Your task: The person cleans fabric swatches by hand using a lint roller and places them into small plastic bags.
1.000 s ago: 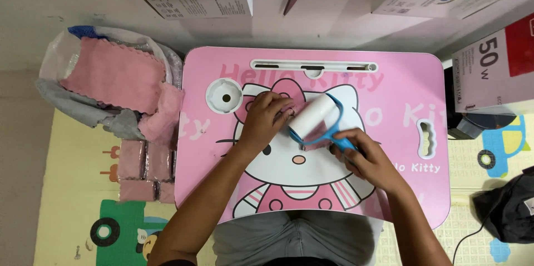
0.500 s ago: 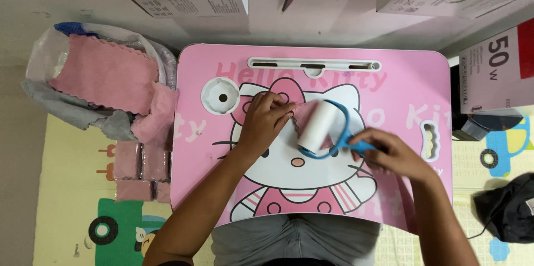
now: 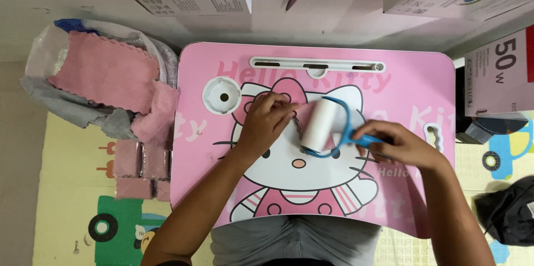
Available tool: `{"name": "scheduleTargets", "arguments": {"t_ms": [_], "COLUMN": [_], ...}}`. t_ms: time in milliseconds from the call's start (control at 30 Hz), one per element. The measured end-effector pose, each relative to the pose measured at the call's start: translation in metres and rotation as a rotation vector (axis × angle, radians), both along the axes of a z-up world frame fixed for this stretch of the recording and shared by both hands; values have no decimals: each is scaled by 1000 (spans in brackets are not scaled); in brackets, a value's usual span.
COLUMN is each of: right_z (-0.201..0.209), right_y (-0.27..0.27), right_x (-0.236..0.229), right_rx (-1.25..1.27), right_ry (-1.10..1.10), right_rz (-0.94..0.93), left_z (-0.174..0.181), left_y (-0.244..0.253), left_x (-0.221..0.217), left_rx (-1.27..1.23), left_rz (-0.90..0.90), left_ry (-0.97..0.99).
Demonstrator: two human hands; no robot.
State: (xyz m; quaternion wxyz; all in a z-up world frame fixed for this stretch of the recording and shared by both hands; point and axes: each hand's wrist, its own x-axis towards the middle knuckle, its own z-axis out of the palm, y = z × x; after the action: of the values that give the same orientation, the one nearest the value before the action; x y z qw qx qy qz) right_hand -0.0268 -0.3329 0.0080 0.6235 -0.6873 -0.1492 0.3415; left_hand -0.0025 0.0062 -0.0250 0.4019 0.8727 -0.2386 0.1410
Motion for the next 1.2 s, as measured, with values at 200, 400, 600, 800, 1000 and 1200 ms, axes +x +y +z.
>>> {"name": "scheduleTargets", "arguments": {"t_ms": [200, 400, 600, 800, 1000, 1200], "right_z": [-1, -3, -3, -35, -33, -18], "right_y": [-27, 15, 40, 13, 35, 96], "right_x": [-24, 4, 4, -69, -152, -139], "right_rx": [-6, 43, 112, 0, -81, -19], "right_ry": [35, -62, -93, -93, 63, 14], "right_rz": [-121, -6, -32, -261, -590, -782], "left_z": [-2, -17, -24, -24, -4, -2], "left_y": [-2, 4, 7, 5, -5, -6], "left_x": [-1, 3, 4, 5, -4, -6], "left_rx": [73, 82, 103, 83, 76, 90], "left_rz": [-46, -61, -89, -69, 3, -4], "left_ry": [-69, -41, 20, -50, -16, -25]}}
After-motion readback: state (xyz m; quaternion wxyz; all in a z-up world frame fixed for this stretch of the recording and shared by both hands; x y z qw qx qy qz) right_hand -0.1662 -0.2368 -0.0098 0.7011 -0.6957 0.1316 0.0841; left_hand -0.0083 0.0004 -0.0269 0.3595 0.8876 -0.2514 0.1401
